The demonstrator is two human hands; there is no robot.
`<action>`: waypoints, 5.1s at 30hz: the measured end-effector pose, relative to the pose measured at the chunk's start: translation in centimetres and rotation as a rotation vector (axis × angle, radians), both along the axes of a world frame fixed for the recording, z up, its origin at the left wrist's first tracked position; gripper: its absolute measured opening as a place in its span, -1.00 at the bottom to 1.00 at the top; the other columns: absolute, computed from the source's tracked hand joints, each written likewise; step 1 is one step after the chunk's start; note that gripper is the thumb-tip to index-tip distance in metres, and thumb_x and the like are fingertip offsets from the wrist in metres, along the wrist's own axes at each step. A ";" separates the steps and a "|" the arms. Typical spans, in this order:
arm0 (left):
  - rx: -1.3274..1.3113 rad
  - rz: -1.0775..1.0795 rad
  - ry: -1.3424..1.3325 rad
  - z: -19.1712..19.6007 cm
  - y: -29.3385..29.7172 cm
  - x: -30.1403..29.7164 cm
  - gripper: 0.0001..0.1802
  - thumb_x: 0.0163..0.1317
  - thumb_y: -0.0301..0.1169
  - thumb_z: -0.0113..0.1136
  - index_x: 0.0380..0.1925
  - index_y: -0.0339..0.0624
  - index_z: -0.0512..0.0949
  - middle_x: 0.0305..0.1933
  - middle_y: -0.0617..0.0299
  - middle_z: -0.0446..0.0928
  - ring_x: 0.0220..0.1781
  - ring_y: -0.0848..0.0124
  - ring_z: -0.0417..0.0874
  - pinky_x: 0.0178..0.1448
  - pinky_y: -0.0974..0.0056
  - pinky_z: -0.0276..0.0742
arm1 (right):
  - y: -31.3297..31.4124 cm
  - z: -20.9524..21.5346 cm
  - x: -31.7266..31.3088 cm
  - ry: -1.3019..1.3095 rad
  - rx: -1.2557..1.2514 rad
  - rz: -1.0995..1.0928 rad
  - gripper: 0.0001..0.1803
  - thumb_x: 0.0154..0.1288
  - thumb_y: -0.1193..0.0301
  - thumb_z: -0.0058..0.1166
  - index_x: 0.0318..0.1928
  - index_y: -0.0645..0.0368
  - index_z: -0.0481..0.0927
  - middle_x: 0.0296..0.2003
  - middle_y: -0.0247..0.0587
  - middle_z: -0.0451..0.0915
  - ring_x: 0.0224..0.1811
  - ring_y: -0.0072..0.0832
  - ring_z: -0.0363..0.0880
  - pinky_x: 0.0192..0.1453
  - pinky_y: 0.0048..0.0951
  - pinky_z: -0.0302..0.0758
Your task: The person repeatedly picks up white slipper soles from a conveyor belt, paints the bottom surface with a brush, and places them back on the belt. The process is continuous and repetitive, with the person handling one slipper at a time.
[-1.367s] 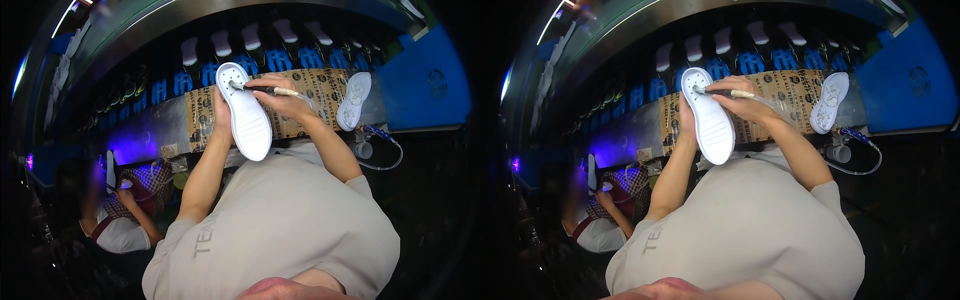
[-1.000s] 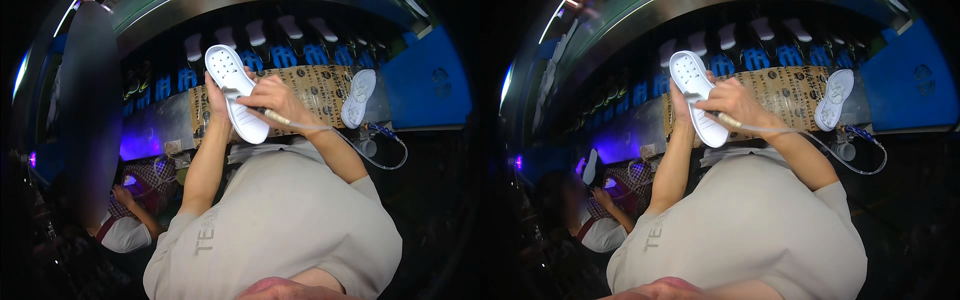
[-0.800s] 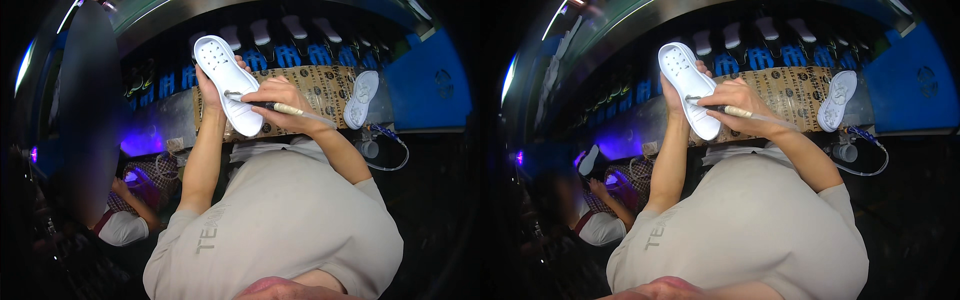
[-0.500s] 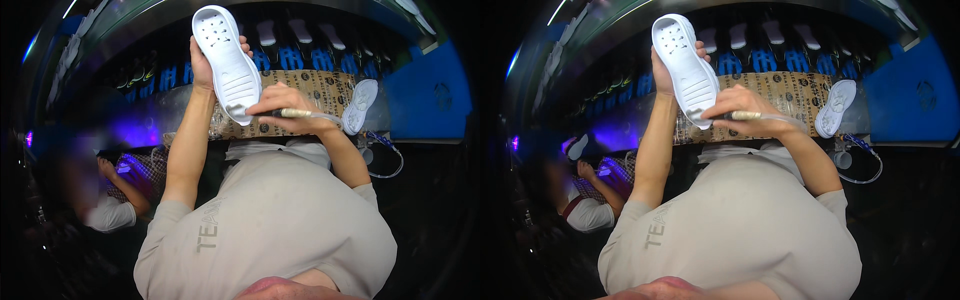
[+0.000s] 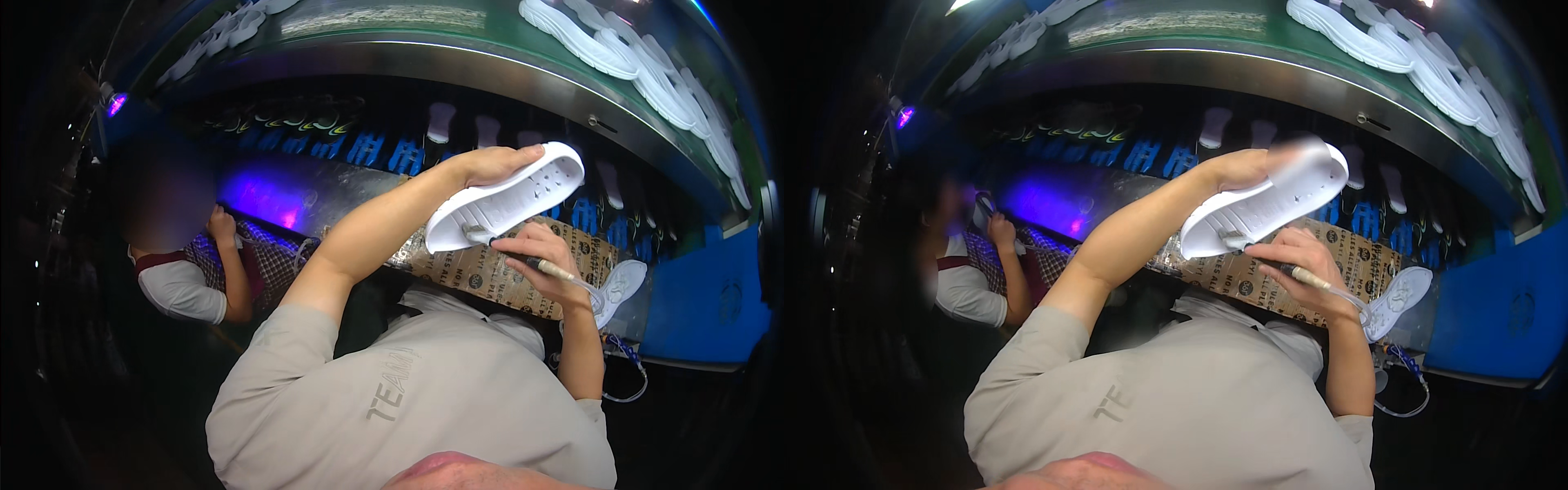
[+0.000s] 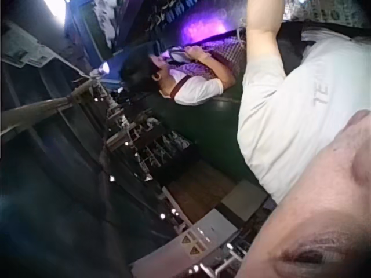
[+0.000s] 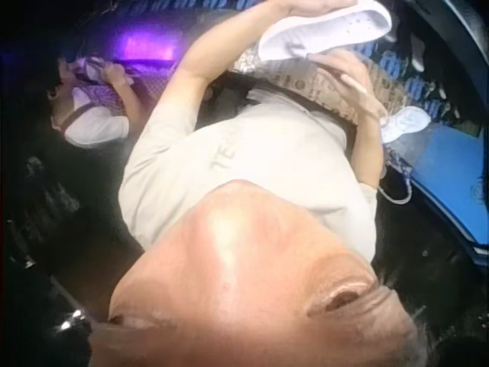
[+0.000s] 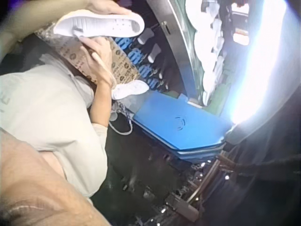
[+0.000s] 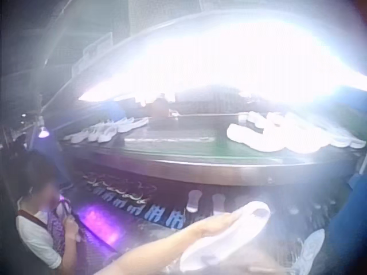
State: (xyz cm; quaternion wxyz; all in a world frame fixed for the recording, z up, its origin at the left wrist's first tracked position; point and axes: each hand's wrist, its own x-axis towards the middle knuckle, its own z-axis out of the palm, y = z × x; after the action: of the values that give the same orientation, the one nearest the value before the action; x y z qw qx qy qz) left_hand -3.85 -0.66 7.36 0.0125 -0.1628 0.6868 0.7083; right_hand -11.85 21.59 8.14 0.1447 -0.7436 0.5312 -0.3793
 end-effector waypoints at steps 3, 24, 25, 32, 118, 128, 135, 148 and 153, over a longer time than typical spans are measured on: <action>-0.367 -0.094 -0.173 0.5 0.2 -0.4 -0.13 0.52 0.35 -0.17 0.28 -0.23 0.62 0.33 -0.22 0.56 0.35 0.02 0.60 0.40 0.08 0.47 | 0.2 0.0 -0.3 -0.038 0.114 0.270 -0.65 0.16 0.46 0.45 0.01 0.07 0.81 -0.41 -0.33 0.63 -0.33 -0.34 0.53 -0.11 -0.37 0.47; -0.430 -0.176 -0.356 1.7 -0.5 3.2 -0.10 0.48 0.37 -0.15 0.28 -0.24 0.62 0.18 -0.30 0.65 0.14 0.02 0.77 0.12 0.19 0.69 | 1.9 1.2 -4.4 0.172 0.025 -0.005 -0.63 0.19 0.42 0.44 0.04 -0.02 0.81 -0.25 -0.34 0.73 -0.29 -0.41 0.60 -0.15 -0.30 0.57; -0.412 -0.164 -0.366 1.5 -0.6 3.3 -0.09 0.47 0.38 -0.15 0.27 -0.24 0.63 0.17 -0.31 0.65 0.12 0.00 0.78 0.11 0.17 0.71 | 2.1 1.6 -4.7 0.142 0.037 0.019 -0.64 0.19 0.42 0.44 0.04 -0.03 0.81 -0.26 -0.35 0.72 -0.29 -0.41 0.59 -0.14 -0.31 0.57; -0.290 -0.105 -0.321 2.1 -1.0 4.5 -0.17 0.52 0.30 -0.12 0.29 -0.24 0.61 0.11 -0.26 0.68 0.04 0.07 0.82 -0.01 0.16 0.76 | 2.1 1.7 -6.2 0.218 -0.002 -0.089 -0.68 0.23 0.33 0.44 0.02 -0.01 0.82 -0.27 -0.32 0.76 -0.30 -0.42 0.60 -0.03 -0.33 0.50; -0.438 1.075 0.613 9.1 -29.5 23.7 -0.22 0.32 -0.03 0.37 0.30 -0.47 0.44 0.31 -0.25 0.52 0.36 -0.16 0.54 0.51 -0.24 0.36 | 5.5 -22.2 -6.8 -0.605 0.011 -0.875 -0.65 0.35 0.39 0.32 0.12 0.15 0.75 -0.09 -0.15 0.77 -0.11 -0.41 0.71 0.02 -0.41 0.59; 0.633 0.732 0.444 -6.1 0.5 8.2 -0.22 0.39 0.02 -0.34 0.22 -0.46 0.49 0.10 -0.22 0.66 -0.01 -0.02 0.77 0.03 -0.01 0.79 | 3.6 -14.9 -5.0 -1.184 -0.057 -0.736 -0.78 0.43 0.43 0.25 0.02 0.21 0.74 -0.30 -0.50 0.64 -0.32 -0.75 0.47 -0.22 -0.65 0.42; 1.053 0.443 0.111 -15.7 8.6 9.5 0.13 0.42 0.52 -0.66 0.36 -0.28 0.41 0.16 -0.20 0.61 0.12 -0.04 0.71 0.24 -0.19 0.68 | 2.0 -9.6 -1.3 -0.876 0.053 -0.501 -0.76 0.39 0.50 0.23 0.02 0.27 0.73 -0.25 -0.32 0.74 -0.24 -0.66 0.64 -0.12 -0.56 0.59; 0.928 0.547 0.265 -13.4 8.3 6.5 -0.13 0.56 0.35 -0.52 0.45 -0.08 0.32 0.34 0.00 0.52 0.36 0.12 0.60 0.36 0.00 0.66 | -3.6 -7.7 -0.6 -0.528 0.067 -0.150 -0.70 0.22 0.46 0.36 -0.01 0.14 0.83 -0.23 -0.18 0.78 -0.23 -0.38 0.64 -0.04 -0.30 0.54; 0.934 0.539 0.356 -13.5 7.5 5.0 -0.20 0.57 0.30 -0.43 0.47 -0.03 0.32 0.38 0.02 0.49 0.38 0.12 0.59 0.41 0.01 0.63 | -3.2 -6.6 -0.6 0.032 -0.120 -0.229 -0.69 0.22 0.37 0.42 0.00 0.04 0.83 -0.23 -0.24 0.78 -0.12 -0.33 0.65 0.17 -0.29 0.45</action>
State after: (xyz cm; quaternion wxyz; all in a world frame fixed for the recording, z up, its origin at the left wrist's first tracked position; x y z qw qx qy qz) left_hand 1.12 6.85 -6.12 -0.2139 -0.1876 0.2262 0.9316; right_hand -12.46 18.41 1.54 0.0473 -0.6916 0.5911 -0.4123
